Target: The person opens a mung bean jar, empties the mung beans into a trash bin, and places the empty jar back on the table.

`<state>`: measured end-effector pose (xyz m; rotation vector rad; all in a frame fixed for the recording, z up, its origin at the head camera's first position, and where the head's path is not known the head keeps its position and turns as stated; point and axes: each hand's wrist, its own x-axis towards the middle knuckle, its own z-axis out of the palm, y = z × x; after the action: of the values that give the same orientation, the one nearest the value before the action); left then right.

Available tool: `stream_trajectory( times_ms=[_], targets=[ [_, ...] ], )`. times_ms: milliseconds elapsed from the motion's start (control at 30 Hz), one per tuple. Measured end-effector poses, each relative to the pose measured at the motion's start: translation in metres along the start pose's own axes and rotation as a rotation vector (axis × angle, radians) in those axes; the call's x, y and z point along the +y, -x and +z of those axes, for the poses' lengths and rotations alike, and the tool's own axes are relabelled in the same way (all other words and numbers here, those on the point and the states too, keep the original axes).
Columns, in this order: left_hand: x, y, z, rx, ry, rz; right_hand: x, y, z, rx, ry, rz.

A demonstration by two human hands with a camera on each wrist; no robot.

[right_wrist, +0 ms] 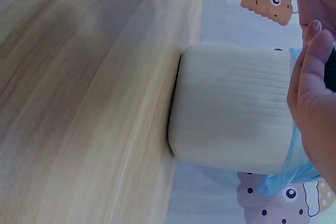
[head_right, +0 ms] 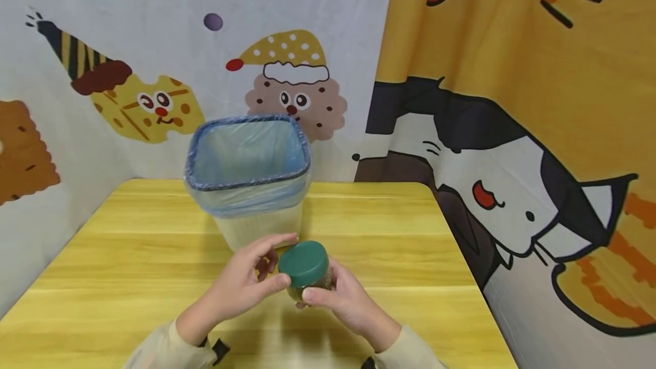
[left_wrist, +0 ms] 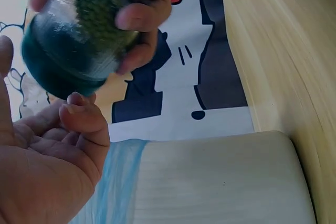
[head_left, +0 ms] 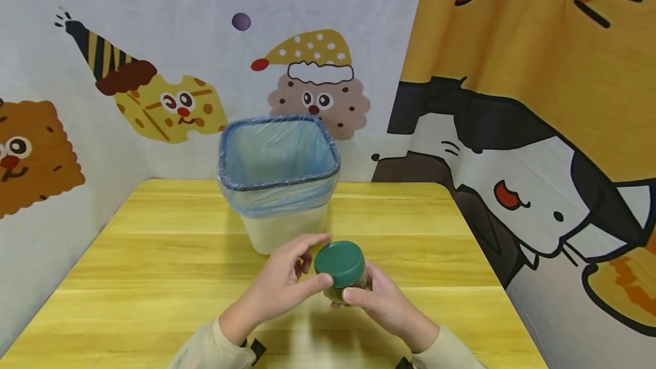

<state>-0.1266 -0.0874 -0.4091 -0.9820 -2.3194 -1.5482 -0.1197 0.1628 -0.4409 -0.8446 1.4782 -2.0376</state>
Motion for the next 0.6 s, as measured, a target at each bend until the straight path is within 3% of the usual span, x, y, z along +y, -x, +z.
stream_trajectory(
  times_ms=[333,600],
  targets=[
    [0.001,-0.015,-0.009,-0.165,0.024,0.089,-0.001,-0.005,0.0,-0.128,-0.068,0.001],
    [0.005,-0.024,-0.009,-0.23,-0.121,0.201,0.0,-0.01,0.001,-0.176,-0.07,0.034]
  ],
)
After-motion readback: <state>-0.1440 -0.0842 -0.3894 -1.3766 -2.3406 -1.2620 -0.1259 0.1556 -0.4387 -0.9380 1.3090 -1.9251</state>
